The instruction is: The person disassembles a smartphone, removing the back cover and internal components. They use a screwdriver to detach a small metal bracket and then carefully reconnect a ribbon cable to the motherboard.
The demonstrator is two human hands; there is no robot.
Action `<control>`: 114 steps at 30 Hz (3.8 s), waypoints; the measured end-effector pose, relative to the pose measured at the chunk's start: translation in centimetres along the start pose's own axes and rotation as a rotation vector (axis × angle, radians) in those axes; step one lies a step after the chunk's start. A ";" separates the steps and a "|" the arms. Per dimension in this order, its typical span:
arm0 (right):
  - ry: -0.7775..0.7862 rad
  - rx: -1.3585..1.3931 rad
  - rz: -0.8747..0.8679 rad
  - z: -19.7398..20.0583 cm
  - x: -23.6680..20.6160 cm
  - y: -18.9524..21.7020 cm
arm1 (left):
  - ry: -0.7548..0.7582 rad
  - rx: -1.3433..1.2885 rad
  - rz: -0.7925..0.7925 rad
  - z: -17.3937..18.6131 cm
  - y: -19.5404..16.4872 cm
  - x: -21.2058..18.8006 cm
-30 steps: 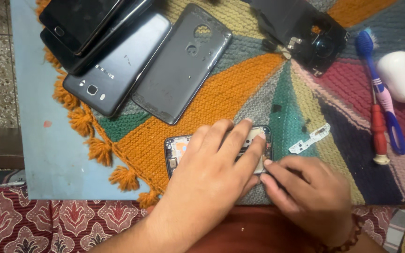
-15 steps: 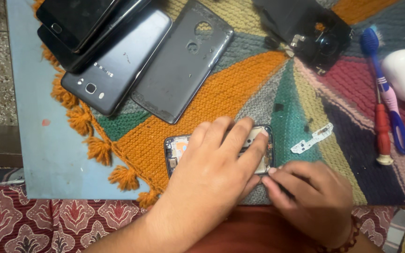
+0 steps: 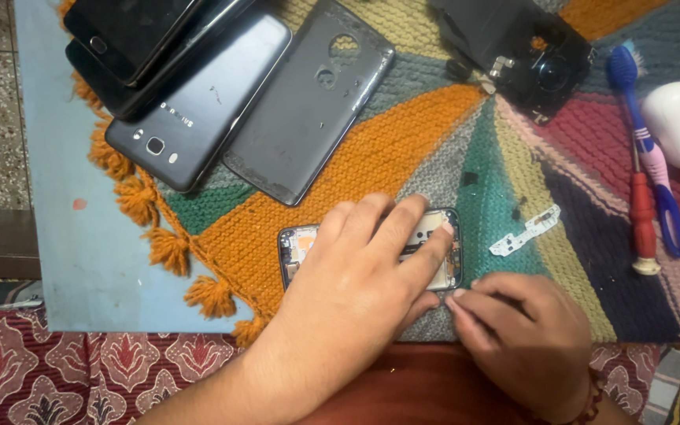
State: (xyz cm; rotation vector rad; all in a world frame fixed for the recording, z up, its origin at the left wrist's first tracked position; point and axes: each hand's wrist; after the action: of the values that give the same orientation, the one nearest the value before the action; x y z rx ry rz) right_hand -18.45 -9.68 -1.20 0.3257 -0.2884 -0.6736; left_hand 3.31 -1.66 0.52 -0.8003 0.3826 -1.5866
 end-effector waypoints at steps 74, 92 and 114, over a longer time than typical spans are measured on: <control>0.429 0.098 0.005 3.3 6.1 -0.8 | -0.100 -0.053 0.040 -1.3 -0.8 -1.4; 0.487 0.073 -0.075 3.4 6.4 -0.6 | -0.113 0.001 0.006 -1.7 -0.6 -1.7; 0.537 0.383 0.038 5.1 5.6 -3.6 | -0.082 -0.138 0.059 -0.4 -0.6 -1.4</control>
State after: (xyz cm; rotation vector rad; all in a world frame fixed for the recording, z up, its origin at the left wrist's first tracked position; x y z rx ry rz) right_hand -18.10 -16.96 2.90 0.8467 0.0939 -0.4677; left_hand 2.66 -0.31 0.24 -0.9477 0.4561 -1.4791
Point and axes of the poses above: each hand's wrist, its own x-axis towards the middle knuckle, its own z-axis out of the back of the hand, y = z × x, and after that the axes turned 4 degrees about -z, right-handed
